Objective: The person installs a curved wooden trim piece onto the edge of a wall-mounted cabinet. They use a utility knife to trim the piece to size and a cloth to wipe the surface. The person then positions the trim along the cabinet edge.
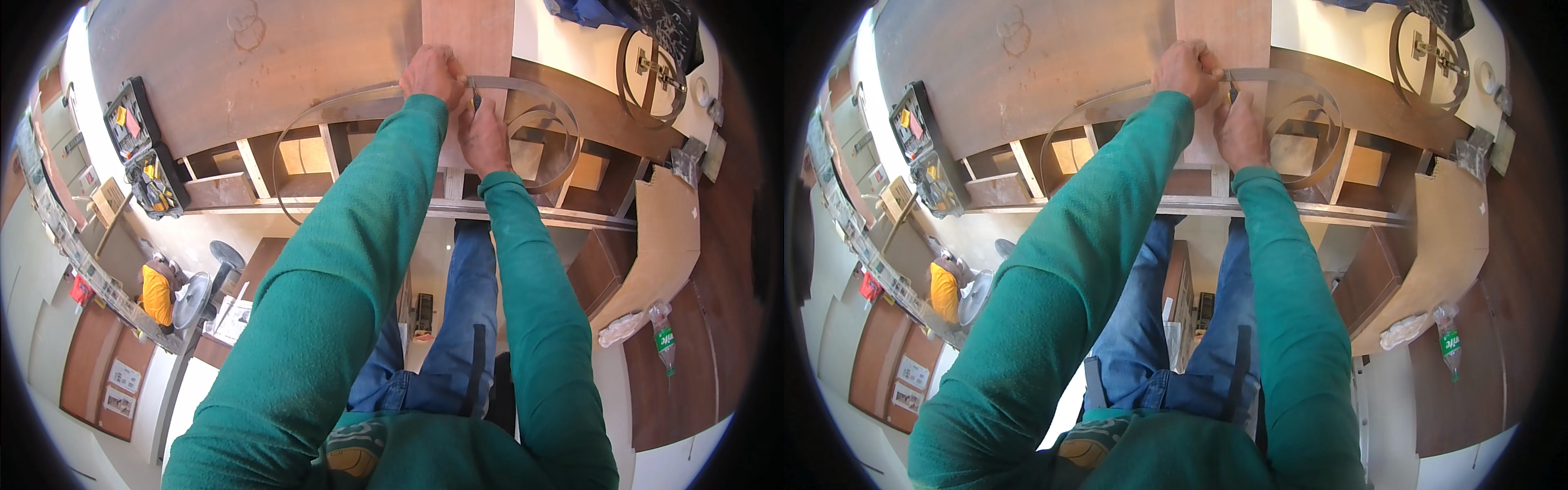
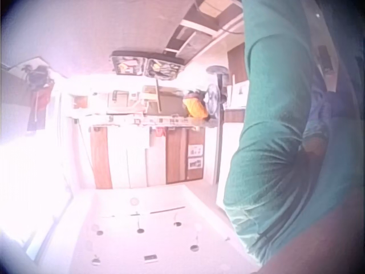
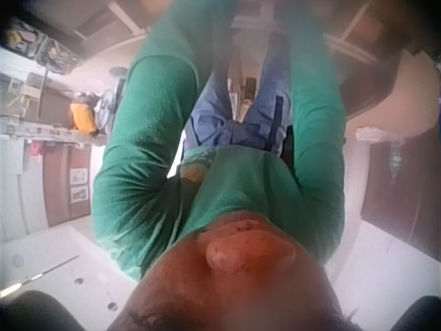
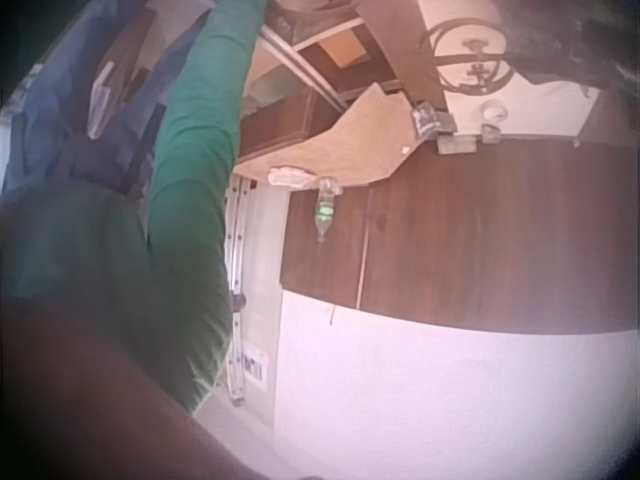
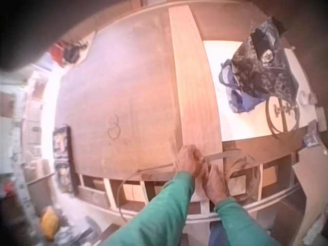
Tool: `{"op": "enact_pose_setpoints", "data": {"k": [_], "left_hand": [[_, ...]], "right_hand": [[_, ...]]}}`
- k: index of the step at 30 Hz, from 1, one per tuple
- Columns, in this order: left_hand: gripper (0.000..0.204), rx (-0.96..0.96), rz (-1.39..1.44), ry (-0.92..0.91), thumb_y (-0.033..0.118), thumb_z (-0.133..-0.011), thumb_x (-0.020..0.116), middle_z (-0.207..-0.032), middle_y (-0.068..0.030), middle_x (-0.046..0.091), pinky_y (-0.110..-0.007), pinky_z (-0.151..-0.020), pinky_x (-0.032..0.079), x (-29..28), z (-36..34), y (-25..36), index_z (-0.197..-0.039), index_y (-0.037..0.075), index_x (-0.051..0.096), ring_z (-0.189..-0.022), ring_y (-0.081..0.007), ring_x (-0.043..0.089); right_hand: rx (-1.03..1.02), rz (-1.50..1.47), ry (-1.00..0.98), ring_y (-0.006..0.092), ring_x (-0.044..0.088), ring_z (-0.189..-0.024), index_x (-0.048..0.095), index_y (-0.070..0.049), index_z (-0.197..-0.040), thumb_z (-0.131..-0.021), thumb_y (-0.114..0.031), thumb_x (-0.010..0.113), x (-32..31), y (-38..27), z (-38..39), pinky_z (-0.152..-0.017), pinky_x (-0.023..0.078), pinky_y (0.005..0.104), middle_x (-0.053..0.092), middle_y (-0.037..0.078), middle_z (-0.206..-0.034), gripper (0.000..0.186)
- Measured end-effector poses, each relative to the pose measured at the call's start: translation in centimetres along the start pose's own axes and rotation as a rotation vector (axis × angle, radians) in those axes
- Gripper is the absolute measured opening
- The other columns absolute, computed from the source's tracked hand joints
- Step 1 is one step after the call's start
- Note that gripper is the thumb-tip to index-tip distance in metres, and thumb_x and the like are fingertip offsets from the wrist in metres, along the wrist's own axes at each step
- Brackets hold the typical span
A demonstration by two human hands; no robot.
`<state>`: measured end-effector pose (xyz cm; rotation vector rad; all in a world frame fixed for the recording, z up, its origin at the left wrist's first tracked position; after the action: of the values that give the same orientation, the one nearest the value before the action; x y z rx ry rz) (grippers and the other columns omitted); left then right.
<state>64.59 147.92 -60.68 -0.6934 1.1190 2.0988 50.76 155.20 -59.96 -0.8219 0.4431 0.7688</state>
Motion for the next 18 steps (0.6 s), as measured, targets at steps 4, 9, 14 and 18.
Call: {"op": "enact_pose_setpoints", "data": {"k": [4,9,14,18], "left_hand": [[0.016,0.004,-0.008,0.015,0.02,-0.074,0.08,-0.095,-0.0091,0.065,-0.043,-0.082,0.052,0.02,-0.06,-0.03,-0.079,0.012,0.067,-0.096,-0.0293,0.064],[0.016,-0.022,-0.006,-0.014,0.021,-0.074,0.081,-0.098,-0.009,0.066,-0.043,-0.084,0.051,0.48,-0.41,-0.49,-0.08,0.013,0.068,-0.098,-0.0296,0.064],[0.016,-0.002,-0.02,0.016,0.022,-0.073,0.081,-0.097,-0.0088,0.067,-0.043,-0.083,0.052,0.23,-0.42,-0.2,-0.08,0.013,0.069,-0.098,-0.0301,0.065],[0.015,-0.02,-0.031,0.011,0.022,-0.074,0.081,-0.099,-0.0085,0.067,-0.043,-0.083,0.053,0.13,-0.43,-0.07,-0.081,0.015,0.07,-0.099,-0.0301,0.065]], "right_hand": [[-0.007,-0.007,-0.015,0.0566,0.06,-0.094,0.048,0.005,-0.111,-0.099,-0.029,0.052,-0.11,-0.07,0.19,-0.082,0.048,0.0607,0.064,0.038,-0.096,0.036],[-0.022,-0.007,-0.007,0.0564,0.061,-0.095,0.048,0.007,-0.11,-0.099,-0.03,0.053,-0.01,0.05,-0.05,-0.083,0.048,0.06,0.064,0.038,-0.096,0.038],[0.002,0.002,-0.045,0.0559,0.06,-0.098,0.049,0.006,-0.109,-0.099,-0.03,0.054,-0.44,-0.43,0.02,-0.084,0.048,0.0592,0.064,0.038,-0.099,0.038],[0.008,0.033,-0.039,0.0519,0.063,-0.093,0.05,0.005,-0.109,-0.098,-0.027,0.055,-0.27,-0.09,0.04,-0.082,0.049,0.0572,0.065,0.033,-0.095,0.035]]}}
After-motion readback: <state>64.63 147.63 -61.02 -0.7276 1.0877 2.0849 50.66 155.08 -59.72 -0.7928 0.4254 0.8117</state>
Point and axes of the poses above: each hand's wrist, its own z-axis away from the middle knuckle, its own x-axis out of the palm, y = z × x, the point moved 9 cm from there along -z, towards the middle knuckle
